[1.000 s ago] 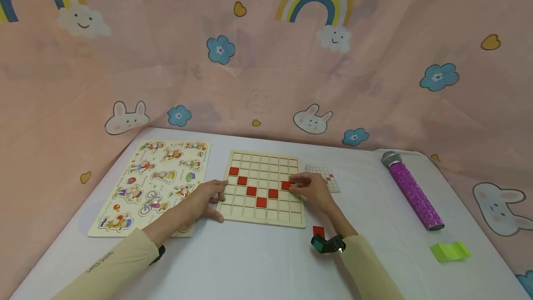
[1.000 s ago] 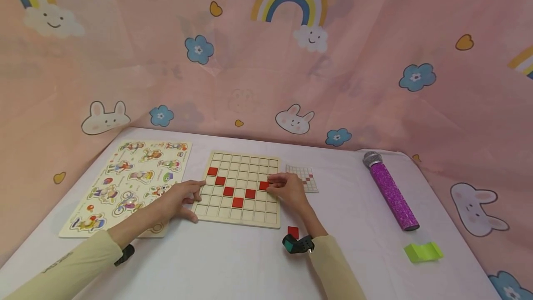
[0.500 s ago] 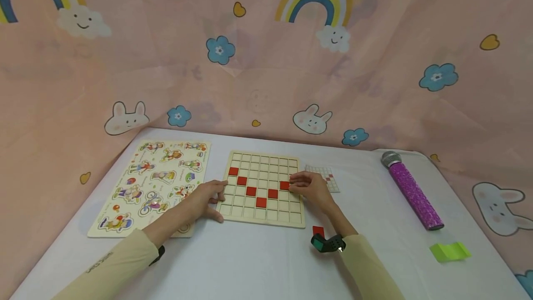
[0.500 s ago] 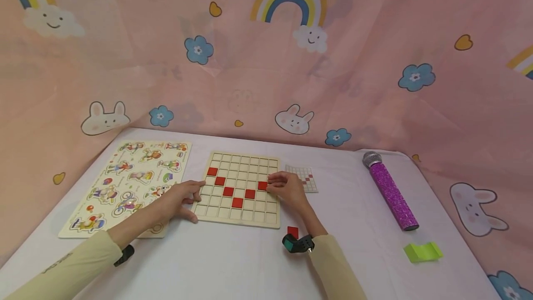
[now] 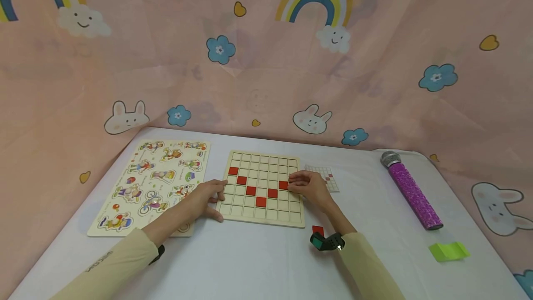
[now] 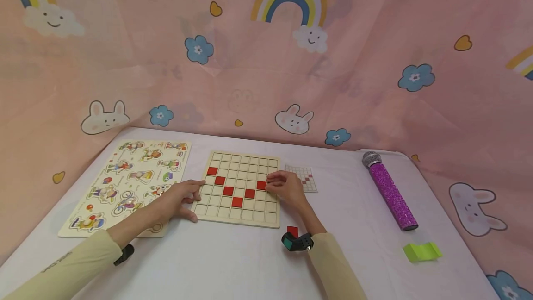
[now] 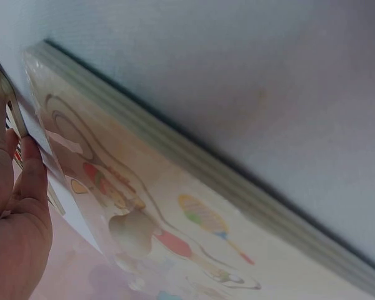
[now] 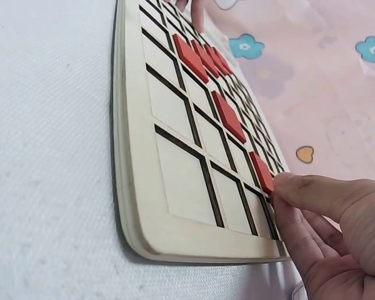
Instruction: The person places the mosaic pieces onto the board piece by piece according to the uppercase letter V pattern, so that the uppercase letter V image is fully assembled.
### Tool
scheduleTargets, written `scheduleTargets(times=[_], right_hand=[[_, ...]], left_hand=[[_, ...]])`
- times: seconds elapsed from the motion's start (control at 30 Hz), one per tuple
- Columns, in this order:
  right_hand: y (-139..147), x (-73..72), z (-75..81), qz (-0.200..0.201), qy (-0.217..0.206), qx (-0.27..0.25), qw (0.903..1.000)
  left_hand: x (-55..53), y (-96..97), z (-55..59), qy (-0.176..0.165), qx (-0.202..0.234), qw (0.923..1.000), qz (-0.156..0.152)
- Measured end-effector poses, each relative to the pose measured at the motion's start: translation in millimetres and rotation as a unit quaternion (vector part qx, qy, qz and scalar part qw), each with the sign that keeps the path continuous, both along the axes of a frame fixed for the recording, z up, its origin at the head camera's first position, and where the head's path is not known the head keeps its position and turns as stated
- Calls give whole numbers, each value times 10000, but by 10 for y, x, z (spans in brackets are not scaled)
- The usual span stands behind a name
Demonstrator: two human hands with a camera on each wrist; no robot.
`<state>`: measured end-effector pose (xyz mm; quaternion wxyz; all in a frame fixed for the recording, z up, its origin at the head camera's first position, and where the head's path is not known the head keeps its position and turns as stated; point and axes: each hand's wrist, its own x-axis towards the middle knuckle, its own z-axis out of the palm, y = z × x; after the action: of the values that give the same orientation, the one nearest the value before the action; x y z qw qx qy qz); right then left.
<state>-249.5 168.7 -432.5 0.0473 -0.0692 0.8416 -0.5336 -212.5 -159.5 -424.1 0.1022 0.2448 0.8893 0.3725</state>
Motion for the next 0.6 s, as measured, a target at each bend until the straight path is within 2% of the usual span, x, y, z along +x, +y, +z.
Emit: scheduleTargets(times=[0.3,0.6], right_hand=[[91,70,18,55,-248,-83,9996],[334,236,25,225,-397,-152,9988]], left_hand=[[-15,11,-13,-155,54,9999,48],[9,12,5,-163,82,9998,100]])
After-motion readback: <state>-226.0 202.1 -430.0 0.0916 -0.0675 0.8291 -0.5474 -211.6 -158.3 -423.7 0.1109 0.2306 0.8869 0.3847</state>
